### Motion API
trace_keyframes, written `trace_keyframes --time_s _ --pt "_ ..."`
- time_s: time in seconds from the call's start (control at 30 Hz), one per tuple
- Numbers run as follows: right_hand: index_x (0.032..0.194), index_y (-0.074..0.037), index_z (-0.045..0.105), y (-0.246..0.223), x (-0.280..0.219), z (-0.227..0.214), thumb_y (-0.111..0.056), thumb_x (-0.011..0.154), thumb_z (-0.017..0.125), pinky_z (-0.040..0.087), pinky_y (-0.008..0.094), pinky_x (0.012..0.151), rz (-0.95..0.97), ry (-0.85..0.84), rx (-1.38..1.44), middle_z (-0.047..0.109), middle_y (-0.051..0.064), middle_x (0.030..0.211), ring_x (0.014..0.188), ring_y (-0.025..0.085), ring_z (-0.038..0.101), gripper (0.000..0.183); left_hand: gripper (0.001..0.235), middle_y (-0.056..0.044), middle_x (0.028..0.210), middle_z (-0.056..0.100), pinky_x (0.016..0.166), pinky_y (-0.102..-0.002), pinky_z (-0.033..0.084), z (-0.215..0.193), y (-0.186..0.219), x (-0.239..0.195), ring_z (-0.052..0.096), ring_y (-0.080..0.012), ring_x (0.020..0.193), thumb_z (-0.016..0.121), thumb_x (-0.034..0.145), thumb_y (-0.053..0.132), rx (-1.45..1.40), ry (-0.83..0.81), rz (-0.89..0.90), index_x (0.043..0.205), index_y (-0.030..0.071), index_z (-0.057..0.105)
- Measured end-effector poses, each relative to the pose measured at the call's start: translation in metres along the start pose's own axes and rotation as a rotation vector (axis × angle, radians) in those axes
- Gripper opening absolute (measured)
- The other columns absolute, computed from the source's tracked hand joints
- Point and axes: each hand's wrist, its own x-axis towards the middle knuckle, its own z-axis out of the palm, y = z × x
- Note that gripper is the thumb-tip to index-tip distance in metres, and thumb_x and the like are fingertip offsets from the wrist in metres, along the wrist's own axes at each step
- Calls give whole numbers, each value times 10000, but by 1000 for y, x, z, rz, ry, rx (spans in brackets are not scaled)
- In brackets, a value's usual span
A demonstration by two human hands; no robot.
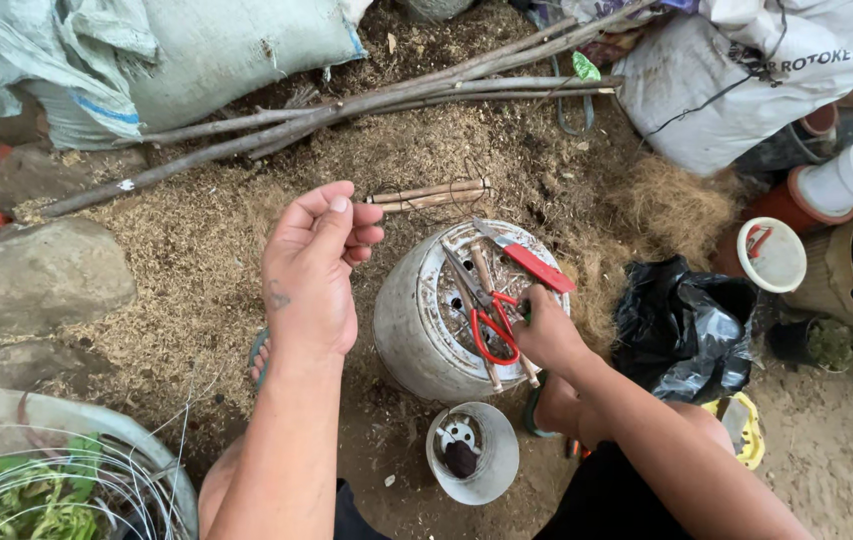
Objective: The person sits on the ground and assembles a fishing rig by threading a line through a small wooden stick and tying knots. They use scissors to trim the line and repeat the process with another stick.
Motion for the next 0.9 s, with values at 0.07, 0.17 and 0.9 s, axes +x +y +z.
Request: trace_keyframes --time_s 0.07,0.17,0.9 --pt "1231 -63 493 -5 -3 2 -240 838 698 514 503 900 65 -82 -6 649 251 1134 1030 434 655 477 209 -80 949 745 739 -270 499 -1 -3 1 661 -131 816 602 1025 145 9 1 2 1190 24 643" --pt "1243 -57 437 -14 -6 10 -320 876 718 513 527 864 36 -148 -72 679 252 1069 974 449 665 531 206 -70 890 721 740 -279 495 -1 -5 3 659 -137 803 605 1028 134 21 9 7 1192 15 643" --pt "1275 -19 499 51 18 19 -160 891 661 521 523 913 -45 248 75 534 295 1242 1059 491 613 440 228 -31 764 654 710 -293 503 7 -18 5 636 -141 719 652 1038 277 124 4 27 930 77 636"
